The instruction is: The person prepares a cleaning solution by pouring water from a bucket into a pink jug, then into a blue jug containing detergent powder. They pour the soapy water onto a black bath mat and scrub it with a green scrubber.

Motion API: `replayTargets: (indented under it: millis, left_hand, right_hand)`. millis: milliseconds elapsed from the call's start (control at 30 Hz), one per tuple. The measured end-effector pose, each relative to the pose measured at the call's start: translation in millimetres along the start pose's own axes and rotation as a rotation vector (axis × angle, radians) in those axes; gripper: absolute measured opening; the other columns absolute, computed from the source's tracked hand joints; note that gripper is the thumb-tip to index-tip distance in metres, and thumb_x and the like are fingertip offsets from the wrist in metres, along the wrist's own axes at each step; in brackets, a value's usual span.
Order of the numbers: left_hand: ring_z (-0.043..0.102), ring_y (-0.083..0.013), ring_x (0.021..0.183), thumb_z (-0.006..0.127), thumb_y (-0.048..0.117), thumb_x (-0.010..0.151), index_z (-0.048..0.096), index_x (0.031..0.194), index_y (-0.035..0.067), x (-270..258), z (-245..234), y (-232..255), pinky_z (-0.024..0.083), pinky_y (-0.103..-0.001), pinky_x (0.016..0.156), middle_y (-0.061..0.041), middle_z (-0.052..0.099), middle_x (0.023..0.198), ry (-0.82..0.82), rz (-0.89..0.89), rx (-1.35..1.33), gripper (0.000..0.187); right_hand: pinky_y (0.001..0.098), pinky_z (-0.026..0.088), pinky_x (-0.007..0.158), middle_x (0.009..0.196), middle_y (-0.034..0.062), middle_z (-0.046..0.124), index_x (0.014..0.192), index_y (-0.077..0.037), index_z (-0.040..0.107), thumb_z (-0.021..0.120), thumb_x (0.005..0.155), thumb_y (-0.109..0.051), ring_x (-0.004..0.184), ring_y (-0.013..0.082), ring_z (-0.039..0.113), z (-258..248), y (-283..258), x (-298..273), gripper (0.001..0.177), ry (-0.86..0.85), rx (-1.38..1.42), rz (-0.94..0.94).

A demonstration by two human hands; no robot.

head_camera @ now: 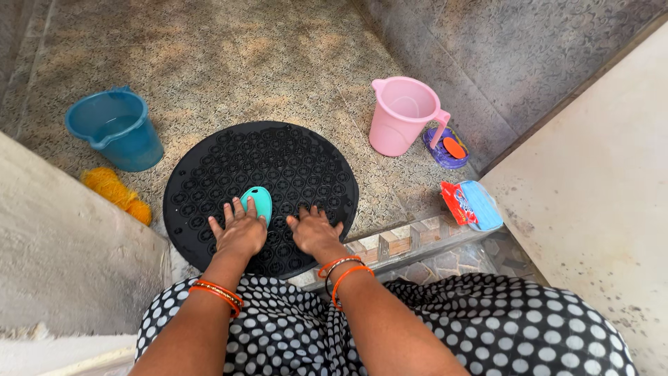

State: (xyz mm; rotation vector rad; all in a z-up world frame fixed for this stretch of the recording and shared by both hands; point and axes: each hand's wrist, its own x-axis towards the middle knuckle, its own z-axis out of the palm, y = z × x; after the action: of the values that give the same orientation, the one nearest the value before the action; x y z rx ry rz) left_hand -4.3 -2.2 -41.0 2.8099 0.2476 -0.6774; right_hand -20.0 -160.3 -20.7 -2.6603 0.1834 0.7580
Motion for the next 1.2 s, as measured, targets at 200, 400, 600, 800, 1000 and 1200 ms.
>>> replayTargets:
  millis: [200, 400, 600, 800, 1000, 1200]
  left_hand:
    - [-0.006, -0.0269, 0.158, 0.023, 0.041, 0.106, 0.004, 0.164, 0.023, 6, 9, 4, -0.005, -0.057, 0.125, -0.004, -0.005, 0.172, 0.057, 0.009, -0.033, 0.064]
    - [-0.008, -0.0267, 0.157, 0.024, 0.043, 0.105, 0.007, 0.164, 0.021, 9, 18, 10, -0.006, -0.055, 0.124, -0.006, -0.006, 0.172, 0.121, 0.014, 0.024, 0.065]
    - [-0.010, -0.0265, 0.157, 0.022, 0.044, 0.105, 0.011, 0.163, 0.022, 12, 27, 9, -0.009, -0.056, 0.123, -0.006, -0.006, 0.172, 0.151, 0.011, 0.035, 0.063]
    - [-0.009, -0.0272, 0.156, 0.022, 0.046, 0.104, 0.012, 0.163, 0.022, 17, 35, 7, -0.009, -0.056, 0.123, -0.008, -0.005, 0.171, 0.192, 0.025, 0.025, 0.064]
    - [-0.009, -0.0272, 0.156, 0.023, 0.048, 0.104, 0.013, 0.162, 0.027, 9, 28, 9, -0.010, -0.059, 0.122, -0.008, -0.007, 0.171, 0.162, 0.012, 0.009, 0.063]
    - [-0.005, -0.0283, 0.157, 0.029, 0.050, 0.103, 0.018, 0.162, 0.031, 0, 25, 10, -0.007, -0.061, 0.122, -0.009, -0.002, 0.171, 0.251, 0.067, -0.033, 0.063]
  right_hand:
    - [0.0680, 0.005, 0.124, 0.173, 0.0031, 0.001, 0.163, -0.023, 0.022, 0.029, 0.105, -0.053, 0.159, 0.0267, 0.003, 5, -2, -4, 0.065, -0.060, -0.056, 0.015]
    - [0.0692, 0.006, 0.123, 0.173, 0.0030, 0.002, 0.163, -0.022, 0.023, 0.034, 0.105, -0.050, 0.159, 0.0267, 0.005, 1, -3, -9, 0.065, -0.064, -0.063, 0.014]
    - [0.0693, 0.006, 0.124, 0.173, 0.0016, 0.002, 0.163, -0.024, 0.022, 0.034, 0.105, -0.049, 0.159, 0.0255, 0.005, 4, -5, -4, 0.064, -0.072, -0.074, 0.041]
    - [0.0694, 0.007, 0.123, 0.173, 0.0021, 0.004, 0.162, -0.023, 0.023, 0.033, 0.105, -0.050, 0.159, 0.0248, 0.007, 7, 0, -1, 0.064, -0.060, -0.070, 0.015]
    - [0.0678, 0.009, 0.123, 0.173, 0.0042, 0.004, 0.162, -0.022, 0.024, 0.034, 0.104, -0.053, 0.159, 0.0257, 0.008, 10, 4, -1, 0.066, -0.038, -0.042, -0.010]
    - [0.0669, 0.009, 0.123, 0.173, 0.0051, 0.004, 0.162, -0.024, 0.023, 0.037, 0.102, -0.055, 0.158, 0.0262, 0.009, 8, -6, -9, 0.069, 0.030, -0.054, -0.051]
